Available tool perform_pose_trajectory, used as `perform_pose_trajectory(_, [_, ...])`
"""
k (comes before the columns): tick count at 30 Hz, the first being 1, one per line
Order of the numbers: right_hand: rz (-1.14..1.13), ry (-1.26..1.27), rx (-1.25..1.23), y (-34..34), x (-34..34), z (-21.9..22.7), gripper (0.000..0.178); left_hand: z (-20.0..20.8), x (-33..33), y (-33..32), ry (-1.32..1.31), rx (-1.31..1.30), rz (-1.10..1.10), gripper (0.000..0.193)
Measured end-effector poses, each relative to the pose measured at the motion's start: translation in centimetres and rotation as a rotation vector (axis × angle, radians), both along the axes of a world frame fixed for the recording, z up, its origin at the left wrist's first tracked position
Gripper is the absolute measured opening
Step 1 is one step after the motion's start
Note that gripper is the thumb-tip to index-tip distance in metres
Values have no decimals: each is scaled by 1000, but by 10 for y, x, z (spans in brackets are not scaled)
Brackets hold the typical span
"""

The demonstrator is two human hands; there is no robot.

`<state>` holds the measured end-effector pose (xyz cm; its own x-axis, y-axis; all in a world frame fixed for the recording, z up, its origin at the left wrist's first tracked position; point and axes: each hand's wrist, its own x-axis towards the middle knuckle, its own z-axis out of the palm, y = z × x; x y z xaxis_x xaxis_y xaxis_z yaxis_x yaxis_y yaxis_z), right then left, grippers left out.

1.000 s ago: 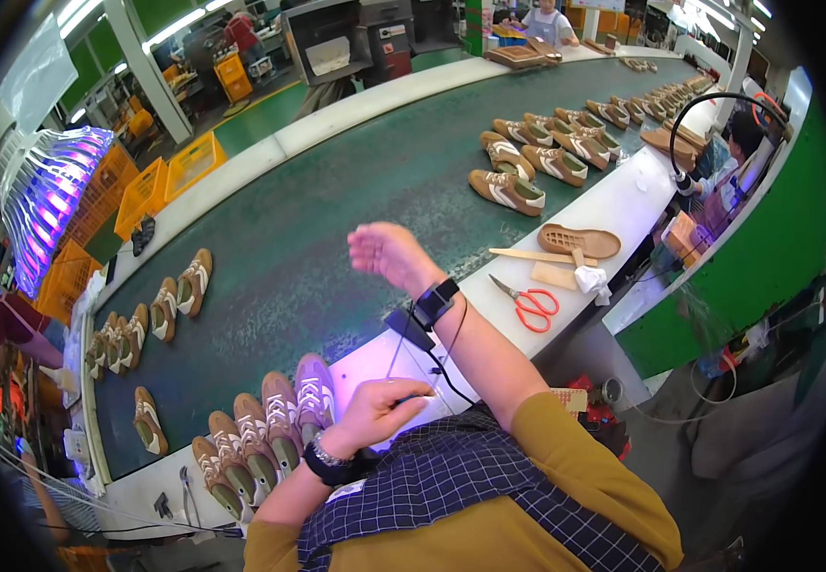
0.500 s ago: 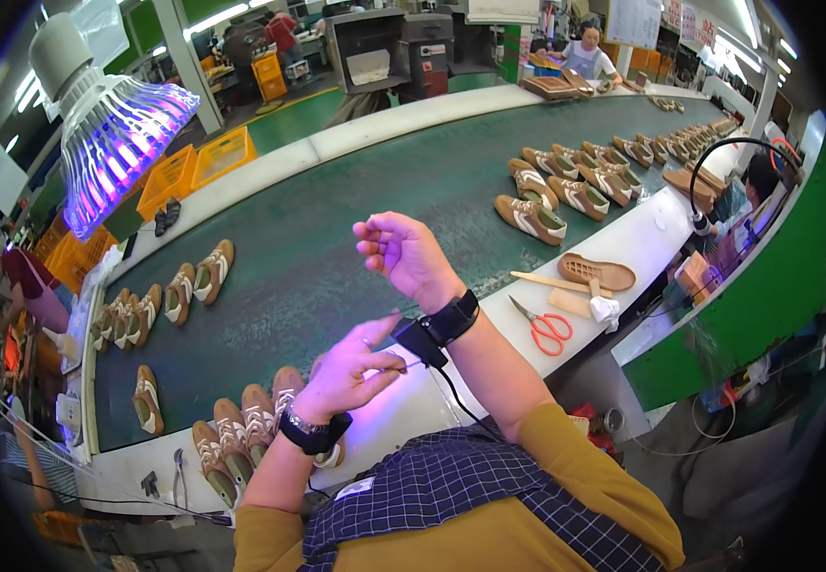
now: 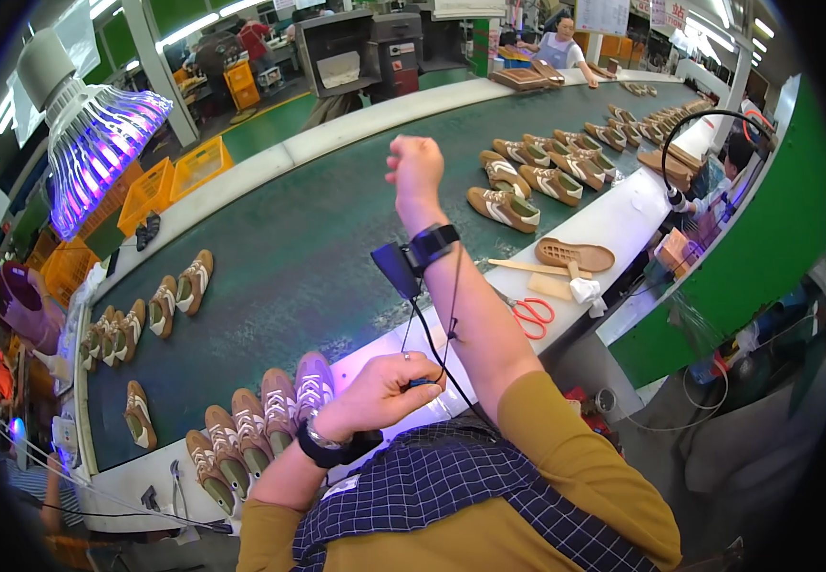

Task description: Inspecting shoes under a UV light and organizing them on a conveyor belt in a shoe factory.

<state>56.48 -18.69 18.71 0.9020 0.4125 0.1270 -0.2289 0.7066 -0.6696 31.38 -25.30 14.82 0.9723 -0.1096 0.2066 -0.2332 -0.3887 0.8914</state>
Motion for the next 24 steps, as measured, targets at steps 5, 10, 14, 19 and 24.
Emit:
perform_pose_trajectory(5, [-481,-1017,-1089,31,-29,-78,21,28,43,1,85,-321,-65,11])
perform_pose_trajectory(10, [-413,-1601,-1103,32,-86,-109,23,-8,102,23,-46,-491,115,7])
perform_pose_trajectory(14, [-233,-1649,-1166,58,-101,-151,48,-3,98,69,209,-621,237,8])
perform_pose_trajectory(19, [-20,-1859,-1254,45,-118,-168,19,2,99,45,293,-848,338,12])
perform_pose_trajectory(24, [371,-1416,-1265,42,-97,-140,26,-5,97,-33,202,-624,-262,8])
